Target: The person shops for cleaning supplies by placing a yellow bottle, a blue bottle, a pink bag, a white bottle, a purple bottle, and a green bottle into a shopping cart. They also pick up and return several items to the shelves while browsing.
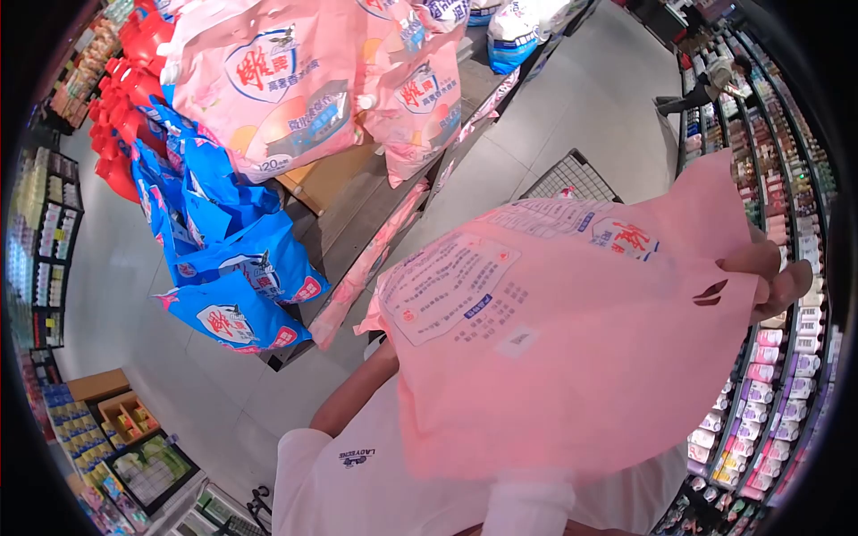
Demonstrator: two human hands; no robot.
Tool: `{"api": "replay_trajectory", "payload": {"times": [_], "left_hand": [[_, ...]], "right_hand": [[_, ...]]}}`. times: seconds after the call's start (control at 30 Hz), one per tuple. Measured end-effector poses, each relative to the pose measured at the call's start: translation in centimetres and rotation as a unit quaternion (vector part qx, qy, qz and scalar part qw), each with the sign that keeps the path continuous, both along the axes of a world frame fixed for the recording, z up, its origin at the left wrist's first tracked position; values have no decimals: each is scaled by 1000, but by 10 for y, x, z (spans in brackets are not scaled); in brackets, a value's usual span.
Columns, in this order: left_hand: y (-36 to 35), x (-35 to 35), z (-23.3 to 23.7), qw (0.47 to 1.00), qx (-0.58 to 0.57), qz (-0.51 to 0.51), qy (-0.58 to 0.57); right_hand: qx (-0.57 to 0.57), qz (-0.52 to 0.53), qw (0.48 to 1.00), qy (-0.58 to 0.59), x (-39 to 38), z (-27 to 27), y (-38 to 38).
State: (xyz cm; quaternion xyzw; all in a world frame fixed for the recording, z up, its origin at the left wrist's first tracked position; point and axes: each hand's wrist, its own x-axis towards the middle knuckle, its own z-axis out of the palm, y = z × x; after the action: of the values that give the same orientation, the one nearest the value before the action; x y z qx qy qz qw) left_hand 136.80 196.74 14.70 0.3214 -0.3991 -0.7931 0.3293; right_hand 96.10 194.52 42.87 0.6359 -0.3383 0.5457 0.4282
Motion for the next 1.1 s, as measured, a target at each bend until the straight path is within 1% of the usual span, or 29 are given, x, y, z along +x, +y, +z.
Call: {"api": "replay_trajectory", "payload": {"times": [0.03, 0.07, 0.1, 0.17, 0.2, 0.23, 0.3, 0.37, 0.4, 0.43, 0.47, 0.5, 0.53, 0.6, 0.63, 0.7, 0.73, 0.8, 0.83, 0.9, 0.93, 0.97, 1.0, 1.03, 1.07, 1.1], "left_hand": [[0, 0, 0, 1000, -4, 12, -1], [-1, -5, 1, 1000, -7, 26, -2], [-7, -16, 3, 999, -13, 40, -3], [-33, -34, 7, 997, -26, 68, -5], [-58, -38, 9, 996, -34, 82, -6], [-61, -27, 10, 994, -44, 95, -6], [-73, -22, 5, 992, -59, 115, -4], [-86, -20, -25, 987, 40, 128, 85], [-90, -19, -33, 987, 34, 133, 87], [-92, -19, -40, 975, 78, 163, 126], [-95, -18, -49, 960, 120, 191, 165], [-99, -15, -57, 961, 112, 192, 166], [-101, -10, -67, 955, 111, 210, 177], [-102, -4, -89, 940, 110, 248, 206], [-107, 0, -88, 941, 106, 249, 204], [-113, 5, -85, 926, 180, 265, 201], [-116, 7, -89, 926, 180, 265, 199], [-121, 14, -106, 939, 244, 193, 146], [-120, 15, -113, 939, 245, 193, 142], [-124, 19, -120, 928, 275, 216, 132], [-126, 21, -120, 929, 272, 214, 131], [-127, 24, -121, 928, 263, 243, 103], [-127, 24, -121, 926, 253, 269, 75], [-127, 25, -122, 928, 255, 262, 74], [-127, 28, -123, 918, 270, 269, 106], [-126, 29, -124, 908, 285, 276, 135]], "right_hand": [[48, 59, 996, -55, 13, 3, -9], [97, 118, 982, -109, 47, 18, -26], [145, 178, 960, -160, 83, 34, -43], [239, 292, 891, -252, 133, 52, -68], [303, 278, 866, -285, 141, 51, -75], [365, 261, 837, -314, 149, 49, -84], [448, 247, 816, -270, 166, 38, -114], [519, 230, 802, -188, 174, 14, -143], [532, 220, 802, -158, 181, 1, -158], [545, 208, 802, -128, 189, -12, -170], [575, 211, 777, -144, 198, -24, -179], [603, 214, 752, -159, 206, -33, -188], [598, 217, 756, -158, 212, -42, -197], [645, 218, 720, -132, 222, -57, -217], [642, 221, 722, -133, 228, -68, -227], [609, 275, 739, -87, 240, -91, -250], [608, 276, 739, -89, 248, -106, -261], [650, 327, 677, -114, 261, -138, -278], [650, 328, 676, -117, 261, -153, -282], [520, 337, 784, -43, 259, -170, -292], [534, 314, 785, -25, 255, -168, -287], [533, 312, 786, -27, 255, -170, -279], [504, 338, 789, -96, 254, -173, -269], [471, 360, 789, -163, 250, -175, -260], [471, 353, 791, -167, 243, -182, -252], [473, 308, 806, -181, 234, -191, -246]]}}
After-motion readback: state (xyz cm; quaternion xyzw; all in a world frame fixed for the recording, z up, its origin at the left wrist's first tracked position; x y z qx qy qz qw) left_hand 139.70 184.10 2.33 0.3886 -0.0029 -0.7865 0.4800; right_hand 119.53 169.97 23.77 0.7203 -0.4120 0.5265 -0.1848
